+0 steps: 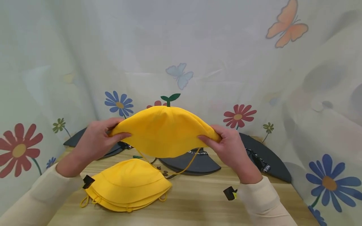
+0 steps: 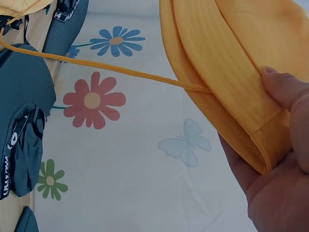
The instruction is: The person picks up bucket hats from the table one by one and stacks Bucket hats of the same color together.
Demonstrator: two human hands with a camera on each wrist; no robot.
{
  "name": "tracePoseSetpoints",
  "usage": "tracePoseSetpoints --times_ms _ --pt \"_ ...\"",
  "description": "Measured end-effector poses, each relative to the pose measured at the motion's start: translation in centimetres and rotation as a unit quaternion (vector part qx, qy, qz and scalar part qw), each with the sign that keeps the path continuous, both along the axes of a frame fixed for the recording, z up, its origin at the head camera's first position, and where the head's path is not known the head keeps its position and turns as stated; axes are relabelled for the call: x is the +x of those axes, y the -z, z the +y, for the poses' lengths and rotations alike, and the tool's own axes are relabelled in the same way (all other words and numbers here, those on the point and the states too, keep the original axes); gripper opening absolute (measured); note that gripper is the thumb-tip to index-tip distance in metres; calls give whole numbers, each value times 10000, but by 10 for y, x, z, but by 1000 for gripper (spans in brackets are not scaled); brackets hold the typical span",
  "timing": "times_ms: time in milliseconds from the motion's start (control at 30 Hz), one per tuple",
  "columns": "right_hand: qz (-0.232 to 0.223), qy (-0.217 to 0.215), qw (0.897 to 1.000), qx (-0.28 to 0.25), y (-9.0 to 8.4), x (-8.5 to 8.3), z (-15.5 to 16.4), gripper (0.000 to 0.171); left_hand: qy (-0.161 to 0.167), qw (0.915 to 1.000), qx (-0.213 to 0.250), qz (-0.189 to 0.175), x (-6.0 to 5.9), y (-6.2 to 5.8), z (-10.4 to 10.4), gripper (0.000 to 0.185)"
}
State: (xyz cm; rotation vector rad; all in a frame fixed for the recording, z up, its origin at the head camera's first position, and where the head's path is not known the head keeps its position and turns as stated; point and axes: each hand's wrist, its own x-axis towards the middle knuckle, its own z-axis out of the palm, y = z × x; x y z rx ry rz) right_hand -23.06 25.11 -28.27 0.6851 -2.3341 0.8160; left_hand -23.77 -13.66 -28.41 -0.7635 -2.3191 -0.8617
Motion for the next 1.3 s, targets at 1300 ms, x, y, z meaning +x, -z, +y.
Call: tracePoseSetpoints --times_ms 1300 --pt "-499 -501 9975 -50 -37 -45 -67 21 -1251 9890 652 -436 -25 -32 -77 35"
